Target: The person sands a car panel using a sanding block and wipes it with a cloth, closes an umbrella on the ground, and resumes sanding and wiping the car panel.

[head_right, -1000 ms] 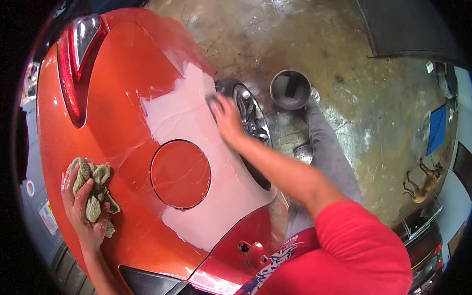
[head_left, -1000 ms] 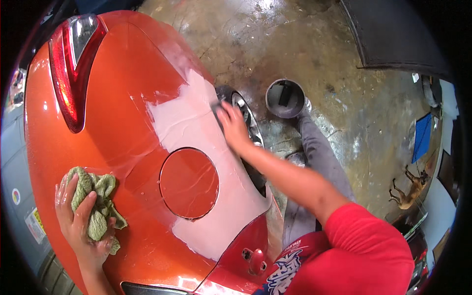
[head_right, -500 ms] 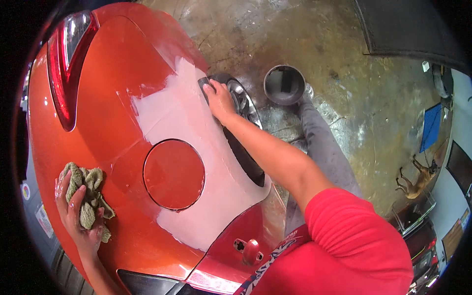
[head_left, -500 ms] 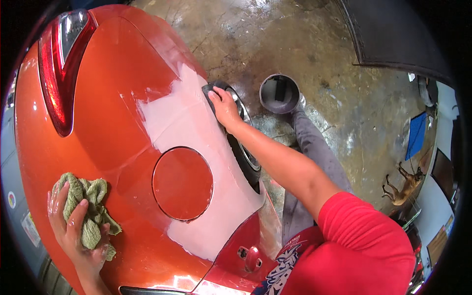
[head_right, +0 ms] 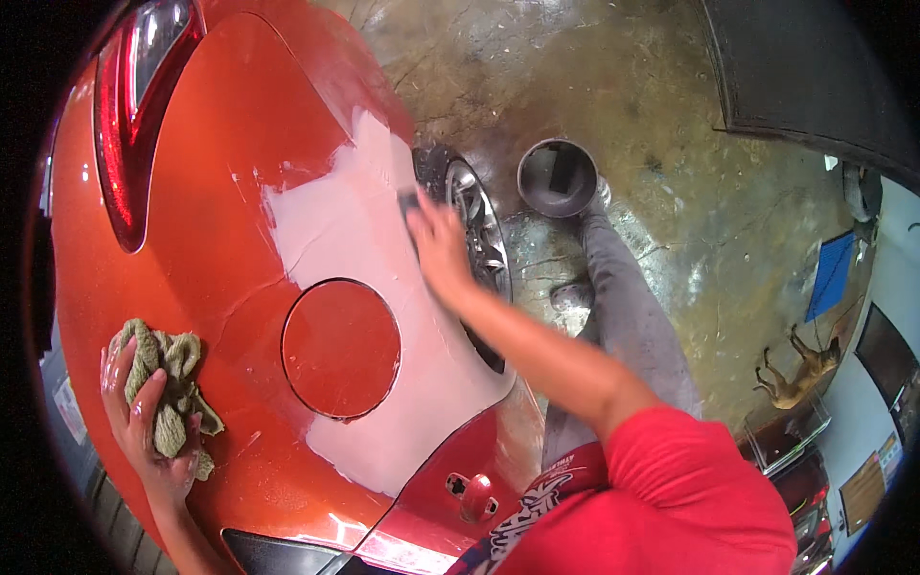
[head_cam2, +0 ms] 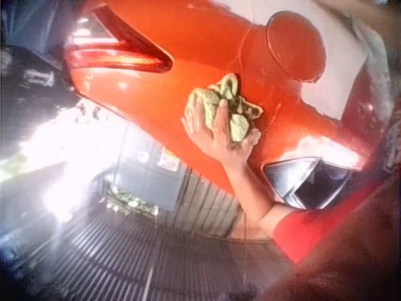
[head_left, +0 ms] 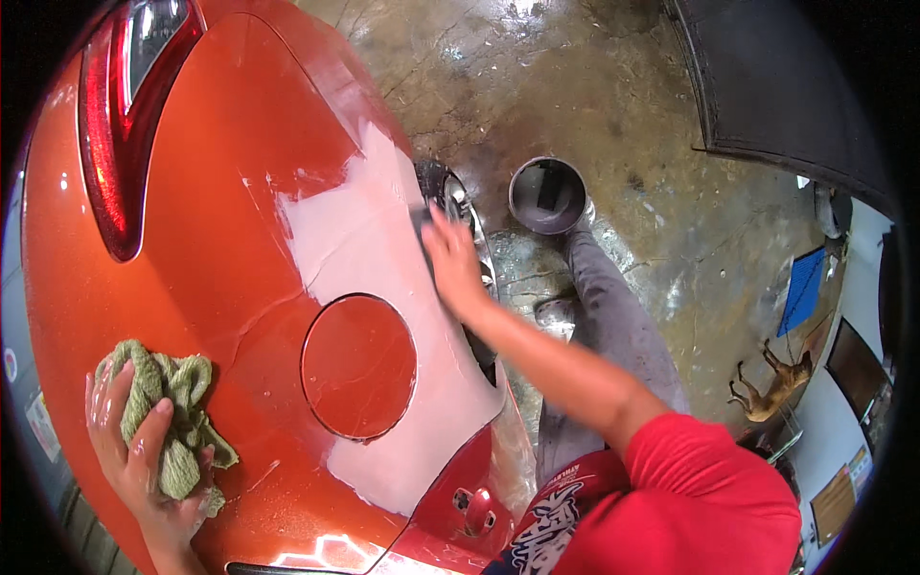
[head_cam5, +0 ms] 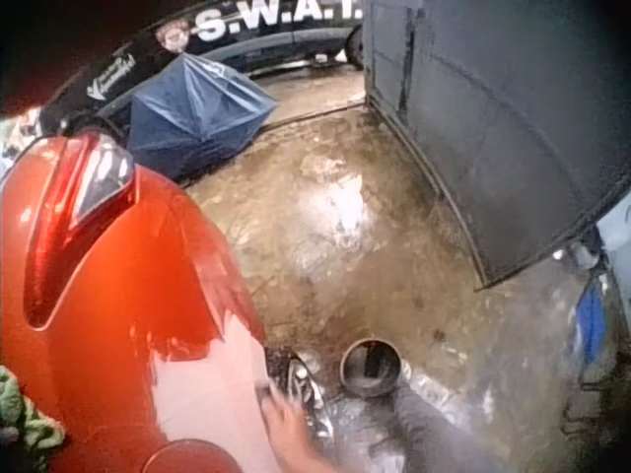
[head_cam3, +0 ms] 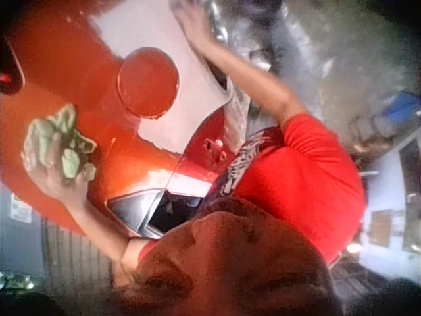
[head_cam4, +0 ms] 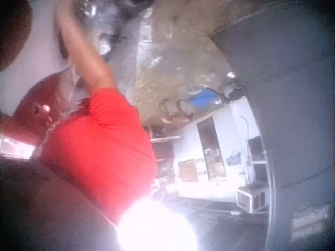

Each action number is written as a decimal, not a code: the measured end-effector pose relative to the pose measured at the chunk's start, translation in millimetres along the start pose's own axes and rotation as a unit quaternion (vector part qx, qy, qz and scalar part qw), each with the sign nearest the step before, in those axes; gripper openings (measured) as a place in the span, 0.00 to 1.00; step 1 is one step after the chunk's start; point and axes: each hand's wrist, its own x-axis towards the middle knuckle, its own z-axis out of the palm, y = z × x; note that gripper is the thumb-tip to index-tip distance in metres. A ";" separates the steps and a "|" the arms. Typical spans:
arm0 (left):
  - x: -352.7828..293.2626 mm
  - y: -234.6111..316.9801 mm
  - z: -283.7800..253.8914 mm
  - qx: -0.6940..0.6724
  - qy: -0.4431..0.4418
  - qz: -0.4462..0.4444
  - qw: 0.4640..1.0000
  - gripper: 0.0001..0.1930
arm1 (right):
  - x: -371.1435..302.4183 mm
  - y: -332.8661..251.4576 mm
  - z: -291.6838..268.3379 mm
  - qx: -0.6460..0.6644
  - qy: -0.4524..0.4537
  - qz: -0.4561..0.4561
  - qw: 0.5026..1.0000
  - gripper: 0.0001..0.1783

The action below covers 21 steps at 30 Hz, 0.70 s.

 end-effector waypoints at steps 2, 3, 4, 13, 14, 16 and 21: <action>-7.1 -3.5 -6.8 0.006 -0.011 0.004 1.000 0.27 | -61.6 -5.9 -9.1 0.021 -0.010 -0.016 1.000 0.25; -8.7 -2.4 -16.4 0.014 -0.018 0.002 1.000 0.27 | -70.3 -12.2 -8.2 0.041 -0.026 0.008 0.999 0.25; -7.0 -3.1 -15.3 0.022 -0.015 0.011 1.000 0.27 | -53.5 -12.0 -9.1 0.038 -0.020 0.010 0.999 0.25; -3.5 -6.0 -12.5 0.002 -0.050 0.019 0.999 0.26 | -55.3 -7.2 -10.6 -0.004 -0.034 0.021 0.999 0.29; -5.2 -2.8 -11.4 0.008 -0.027 0.013 1.000 0.25 | -60.7 -11.3 -10.5 0.022 -0.032 0.023 0.999 0.28; -3.2 0.5 -11.7 0.010 -0.005 0.012 1.000 0.24 | -40.9 -7.2 -9.7 0.016 -0.009 0.032 0.999 0.27; 11.6 3.5 -3.8 -0.004 0.012 0.039 0.999 0.24 | 77.0 22.6 -5.1 0.016 0.013 0.068 0.997 0.26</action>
